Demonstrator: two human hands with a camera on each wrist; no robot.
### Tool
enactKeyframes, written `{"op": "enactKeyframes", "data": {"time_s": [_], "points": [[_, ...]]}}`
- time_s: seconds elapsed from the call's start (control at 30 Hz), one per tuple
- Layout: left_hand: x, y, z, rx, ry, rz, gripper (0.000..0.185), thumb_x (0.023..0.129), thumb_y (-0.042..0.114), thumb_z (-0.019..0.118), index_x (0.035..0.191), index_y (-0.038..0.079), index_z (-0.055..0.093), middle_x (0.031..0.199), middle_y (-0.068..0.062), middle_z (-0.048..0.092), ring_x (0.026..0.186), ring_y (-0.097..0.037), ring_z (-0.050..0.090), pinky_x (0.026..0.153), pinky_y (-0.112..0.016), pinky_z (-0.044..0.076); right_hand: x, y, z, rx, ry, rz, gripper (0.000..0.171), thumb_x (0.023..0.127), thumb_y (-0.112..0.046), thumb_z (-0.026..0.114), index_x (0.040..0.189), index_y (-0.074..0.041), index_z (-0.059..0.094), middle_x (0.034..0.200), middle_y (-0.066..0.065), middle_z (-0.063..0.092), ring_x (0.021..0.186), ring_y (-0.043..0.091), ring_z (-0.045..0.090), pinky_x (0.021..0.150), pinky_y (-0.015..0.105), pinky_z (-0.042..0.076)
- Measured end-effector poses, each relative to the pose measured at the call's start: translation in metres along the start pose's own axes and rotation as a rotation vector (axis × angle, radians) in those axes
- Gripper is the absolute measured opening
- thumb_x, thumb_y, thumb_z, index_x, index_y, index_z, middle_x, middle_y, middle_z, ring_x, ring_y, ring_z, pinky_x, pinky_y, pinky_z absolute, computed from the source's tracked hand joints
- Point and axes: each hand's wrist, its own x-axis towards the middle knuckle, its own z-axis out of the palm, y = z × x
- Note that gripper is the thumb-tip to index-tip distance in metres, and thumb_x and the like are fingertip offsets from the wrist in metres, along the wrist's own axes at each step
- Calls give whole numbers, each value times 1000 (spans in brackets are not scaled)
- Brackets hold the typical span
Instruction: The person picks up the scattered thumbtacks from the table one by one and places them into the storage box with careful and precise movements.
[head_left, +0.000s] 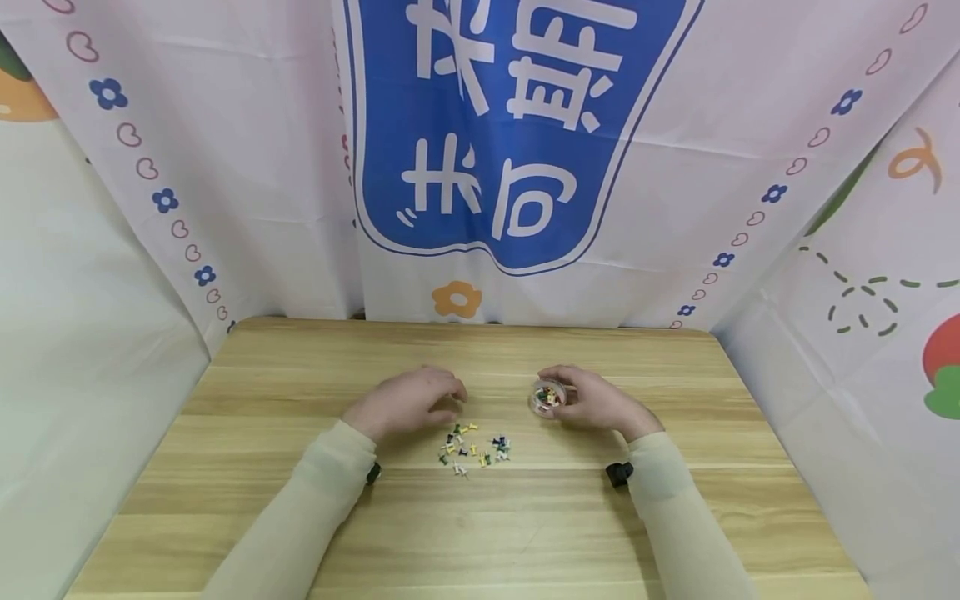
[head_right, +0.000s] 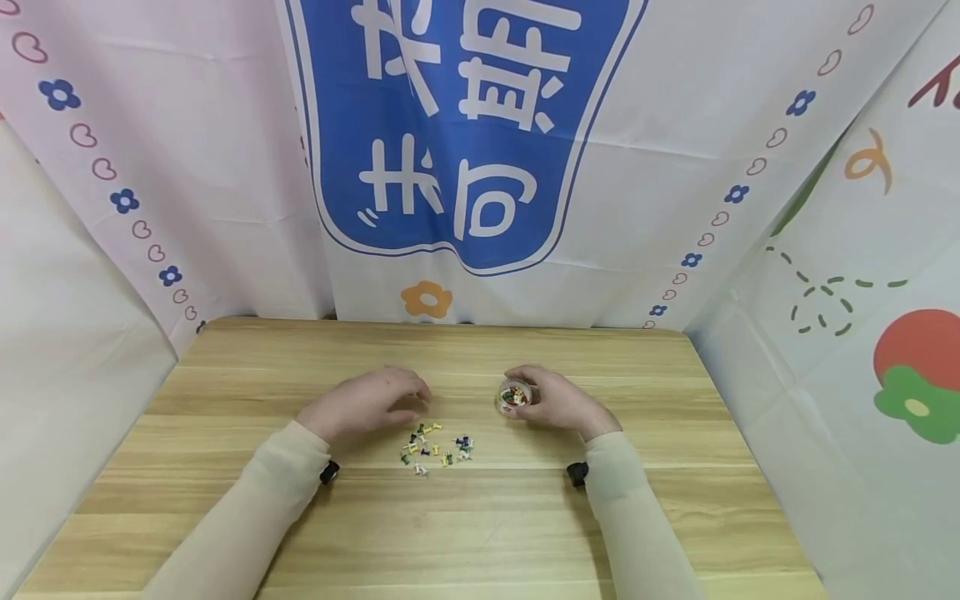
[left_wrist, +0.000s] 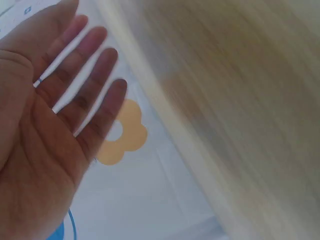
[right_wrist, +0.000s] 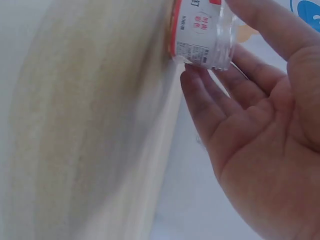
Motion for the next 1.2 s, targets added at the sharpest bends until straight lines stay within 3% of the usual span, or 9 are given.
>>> {"op": "enactKeyframes", "data": {"time_s": [0.13, 0.3, 0.43, 0.57, 0.9, 1.2], "points": [[2, 2, -1, 45, -19, 78, 21, 108, 21, 86, 128, 17, 83, 129, 1, 85, 125, -22, 78, 118, -49, 64, 1, 2, 1, -12, 6, -2, 67, 106, -16, 89, 165, -6, 61, 167, 23, 66, 155, 49, 63, 132, 66, 53], [6, 3, 2, 177, -15, 217, 17, 110, 21, 84, 127, 19, 84, 126, 4, 86, 124, -18, 79, 115, -43, 66, 3, 4, 3, 10, 18, 18, 66, 105, -16, 91, 164, -6, 63, 166, 23, 66, 159, 53, 60, 134, 68, 49], [11, 5, 5, 377, -11, 334, 14, 112, 21, 81, 126, 22, 84, 128, 7, 86, 124, -16, 80, 113, -37, 67, 4, 5, 4, 23, 18, 31, 66, 104, -14, 91, 164, -5, 63, 165, 23, 67, 158, 52, 61, 134, 67, 50], [16, 8, 9, 562, -31, 394, 18, 112, 15, 80, 127, 25, 82, 130, 9, 84, 121, -13, 77, 108, -34, 68, 4, 5, 4, 39, 9, 31, 65, 104, -12, 90, 163, -5, 63, 163, 23, 67, 157, 51, 62, 134, 66, 51], [29, 18, 14, 602, -92, 390, 18, 112, 11, 79, 122, 25, 82, 127, 9, 85, 119, -12, 77, 106, -32, 68, 4, 8, 4, 62, -12, 15, 67, 104, -11, 90, 163, -2, 62, 160, 23, 70, 153, 46, 65, 133, 65, 52], [35, 22, 15, 608, -109, 394, 14, 112, 12, 78, 109, 26, 80, 117, 11, 84, 106, -9, 72, 91, -27, 65, 4, 7, 5, 41, -11, 8, 66, 103, -13, 91, 161, -1, 64, 157, 23, 72, 147, 43, 68, 132, 65, 53]]}}
